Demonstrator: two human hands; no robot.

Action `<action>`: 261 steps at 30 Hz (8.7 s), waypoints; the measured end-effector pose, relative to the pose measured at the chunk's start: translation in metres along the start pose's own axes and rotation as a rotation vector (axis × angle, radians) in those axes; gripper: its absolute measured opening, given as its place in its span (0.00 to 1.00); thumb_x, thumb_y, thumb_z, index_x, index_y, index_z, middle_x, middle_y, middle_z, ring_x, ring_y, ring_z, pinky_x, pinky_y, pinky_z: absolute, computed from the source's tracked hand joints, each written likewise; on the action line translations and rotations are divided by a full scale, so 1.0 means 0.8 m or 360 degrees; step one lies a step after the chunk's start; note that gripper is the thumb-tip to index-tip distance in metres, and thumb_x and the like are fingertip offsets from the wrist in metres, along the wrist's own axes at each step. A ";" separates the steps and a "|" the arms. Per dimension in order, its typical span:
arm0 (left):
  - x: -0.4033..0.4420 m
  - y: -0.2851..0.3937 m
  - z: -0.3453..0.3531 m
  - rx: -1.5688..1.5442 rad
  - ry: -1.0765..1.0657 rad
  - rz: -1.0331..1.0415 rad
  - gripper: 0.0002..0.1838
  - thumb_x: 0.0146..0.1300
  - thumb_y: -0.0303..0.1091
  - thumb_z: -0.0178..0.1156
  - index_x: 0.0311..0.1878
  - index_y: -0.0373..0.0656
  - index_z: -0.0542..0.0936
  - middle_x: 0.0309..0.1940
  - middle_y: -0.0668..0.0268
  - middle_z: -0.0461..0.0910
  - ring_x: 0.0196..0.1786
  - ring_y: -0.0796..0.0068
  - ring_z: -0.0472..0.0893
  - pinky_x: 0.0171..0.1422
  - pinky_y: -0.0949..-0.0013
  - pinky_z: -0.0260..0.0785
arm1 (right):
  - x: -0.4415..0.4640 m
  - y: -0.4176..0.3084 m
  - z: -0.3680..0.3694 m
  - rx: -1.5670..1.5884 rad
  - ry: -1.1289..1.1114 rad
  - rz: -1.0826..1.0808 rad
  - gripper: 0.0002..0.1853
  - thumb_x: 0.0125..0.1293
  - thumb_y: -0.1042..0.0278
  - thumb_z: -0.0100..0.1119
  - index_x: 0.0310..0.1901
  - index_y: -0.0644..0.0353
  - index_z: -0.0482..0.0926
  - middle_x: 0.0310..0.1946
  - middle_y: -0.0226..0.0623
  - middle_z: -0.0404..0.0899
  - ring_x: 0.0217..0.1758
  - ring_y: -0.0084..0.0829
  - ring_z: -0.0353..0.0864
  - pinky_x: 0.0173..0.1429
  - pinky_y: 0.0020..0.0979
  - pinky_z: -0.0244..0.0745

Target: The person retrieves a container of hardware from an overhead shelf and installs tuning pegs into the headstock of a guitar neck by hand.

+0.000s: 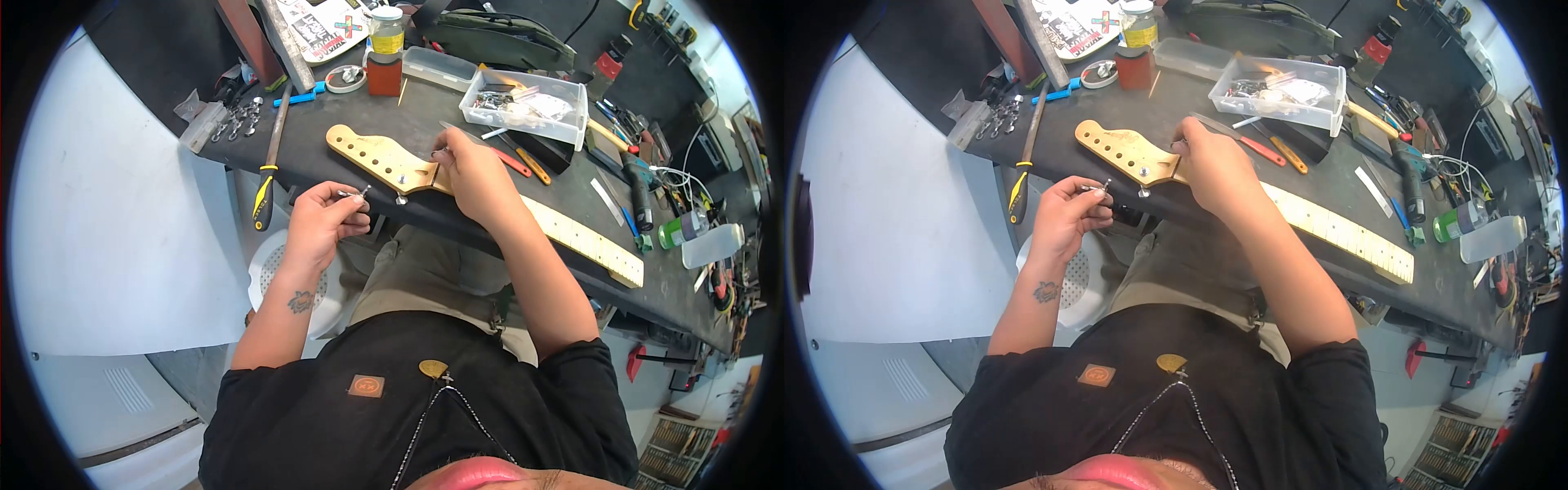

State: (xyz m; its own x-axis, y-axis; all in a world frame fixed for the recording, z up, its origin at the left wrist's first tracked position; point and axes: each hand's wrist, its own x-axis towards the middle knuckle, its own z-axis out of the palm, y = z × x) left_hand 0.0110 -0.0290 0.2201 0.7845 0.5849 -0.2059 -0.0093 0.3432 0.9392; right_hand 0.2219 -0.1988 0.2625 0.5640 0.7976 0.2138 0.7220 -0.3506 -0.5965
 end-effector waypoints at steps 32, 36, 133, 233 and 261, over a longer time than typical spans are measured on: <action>0.057 -0.027 0.055 -0.0696 -0.0228 0.0332 0.04 0.76 0.21 0.64 0.50 0.36 0.84 0.49 0.57 0.90 0.52 0.64 0.91 0.60 0.58 0.89 | 0.038 -0.035 -0.047 0.0118 -0.0070 -0.0291 0.11 0.75 0.68 0.66 0.53 0.64 0.85 0.41 0.51 0.89 0.46 0.46 0.90 0.53 0.43 0.82; 0.057 -0.028 0.051 -0.0644 -0.0235 0.0305 0.04 0.77 0.22 0.64 0.51 0.37 0.84 0.49 0.58 0.90 0.52 0.64 0.91 0.61 0.58 0.88 | 0.057 -0.050 -0.036 0.0035 -0.0109 -0.0496 0.10 0.73 0.69 0.67 0.50 0.65 0.86 0.41 0.52 0.88 0.46 0.49 0.89 0.54 0.44 0.82; -0.005 -0.070 0.047 -0.0950 0.0011 0.0145 0.08 0.76 0.18 0.62 0.55 0.29 0.80 0.53 0.53 0.87 0.57 0.63 0.89 0.69 0.58 0.86 | 0.045 -0.048 -0.004 0.0087 -0.0601 -0.0717 0.11 0.61 0.68 0.62 0.38 0.68 0.87 0.32 0.48 0.84 0.39 0.49 0.85 0.48 0.46 0.80; -0.014 -0.033 0.064 -0.0886 -0.0186 0.0279 0.06 0.77 0.18 0.59 0.53 0.33 0.80 0.55 0.53 0.87 0.60 0.61 0.89 0.73 0.52 0.84 | 0.033 -0.096 -0.041 -0.0566 -0.0629 -0.0594 0.11 0.69 0.62 0.64 0.43 0.61 0.82 0.40 0.43 0.83 0.49 0.50 0.85 0.58 0.47 0.79; 0.009 -0.063 0.067 -0.1107 -0.0259 -0.0095 0.09 0.83 0.26 0.56 0.61 0.43 0.78 0.52 0.65 0.85 0.50 0.74 0.86 0.54 0.67 0.84 | -0.015 -0.023 -0.057 0.0009 -0.0305 -0.0537 0.21 0.63 0.70 0.74 0.57 0.61 0.82 0.42 0.46 0.87 0.46 0.48 0.88 0.53 0.43 0.82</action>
State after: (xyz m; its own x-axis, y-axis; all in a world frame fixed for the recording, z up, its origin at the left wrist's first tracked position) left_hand 0.0506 -0.0814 0.1856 0.8780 0.4522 -0.1567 -0.3142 0.7916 0.5240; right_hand 0.2204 -0.2242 0.3066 0.2096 0.9452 0.2505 0.8517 -0.0506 -0.5216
